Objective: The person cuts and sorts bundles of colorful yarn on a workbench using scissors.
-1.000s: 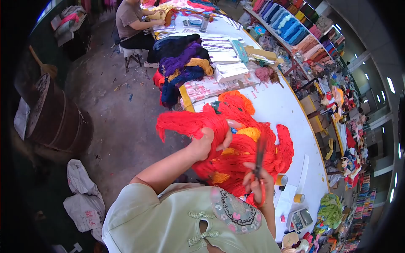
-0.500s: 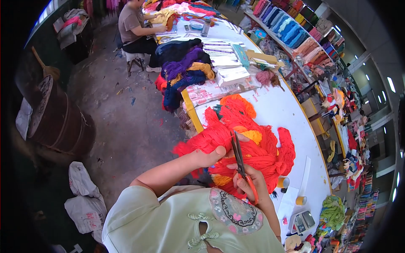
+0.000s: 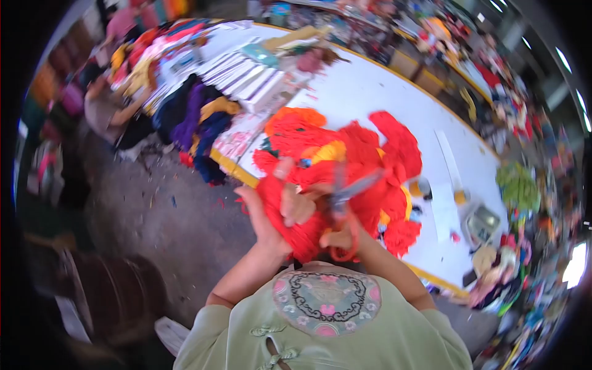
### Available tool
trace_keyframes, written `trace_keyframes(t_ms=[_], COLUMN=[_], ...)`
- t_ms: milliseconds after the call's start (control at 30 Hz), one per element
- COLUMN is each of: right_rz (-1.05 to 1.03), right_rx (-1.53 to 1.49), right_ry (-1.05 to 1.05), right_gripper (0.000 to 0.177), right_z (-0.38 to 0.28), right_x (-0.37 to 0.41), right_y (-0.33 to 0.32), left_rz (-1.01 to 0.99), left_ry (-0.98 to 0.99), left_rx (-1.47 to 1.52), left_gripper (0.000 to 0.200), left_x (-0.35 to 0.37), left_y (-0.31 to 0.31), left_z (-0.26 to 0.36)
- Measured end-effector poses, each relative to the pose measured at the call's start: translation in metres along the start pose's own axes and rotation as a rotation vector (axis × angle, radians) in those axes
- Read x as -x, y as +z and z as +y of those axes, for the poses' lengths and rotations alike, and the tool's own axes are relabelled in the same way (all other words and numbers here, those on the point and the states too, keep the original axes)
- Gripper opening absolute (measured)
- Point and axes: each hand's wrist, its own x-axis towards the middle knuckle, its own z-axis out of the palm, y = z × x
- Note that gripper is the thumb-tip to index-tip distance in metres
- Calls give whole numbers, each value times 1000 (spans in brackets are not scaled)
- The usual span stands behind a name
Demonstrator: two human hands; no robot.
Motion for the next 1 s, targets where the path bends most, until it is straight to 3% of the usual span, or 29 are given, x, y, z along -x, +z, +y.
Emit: trace_keyframes(t_ms=[100, 133, 167, 267, 300, 367, 533, 600, 633, 667, 700, 733, 800, 833, 933, 1000], right_rz=[-62, -98, -8, 243, 322, 308, 637, 704, 738, 760, 825, 891, 1056, 1107, 1259, 1256], right_rx=[-347, -382, -393, -332, -249, 449, 427, 400, 386, 602, 672, 745, 721, 712, 551, 521], right_ry=[562, 525, 588, 620, 534, 348, 543, 534, 531, 652, 572, 485, 275, 273, 278, 345], right_gripper=[88, 84, 80, 69, 65, 59, 59, 62, 63, 64, 63, 61, 54, 53, 47, 48], right_z=[10, 4, 3, -19, -40, -94, -117, -91, -73, -60, -39, -17, -7, -13, -35, -29], right_x=[27, 28, 35, 70, 80, 91, 151, 178, 190, 196, 203, 210, 206, 205, 194, 195], right_y=[36, 34, 26, -21, -36, -66, -123, -158, -171, -181, -188, -195, -203, -209, -229, -261], left_rz=[70, -16, -106, 317, 67, -506, -264, -158, -146, -134, -123, -215, -33, 58, 58, -338], left_ry=[65, 19, -22, -8, 36, 150, -307, -485, -619, -751, -883, -711, -743, -758, -164, 51], left_rx=[-33, -145, -256, -956, -1301, -1929, -1595, -1454, -1512, -1567, -1620, -1776, -1932, -2012, -2003, -2085], left_gripper=[84, 84, 85, 77, 77, 77, 60, 53, 50, 47, 45, 38, 34, 32, 27, 35], left_x=[-20, -24, -27, -33, -38, -50, -98, -116, -124, -133, -142, -138, -135, -136, -133, -138], left_y=[-7, -26, -48, -72, -75, -80, -117, -138, -151, -166, -174, -175, -178, -177, -130, -105], left_z=[5, 14, 21, 17, 20, 22, -11, -27, -32, -34, -36, -38, -27, -26, -73, -121])
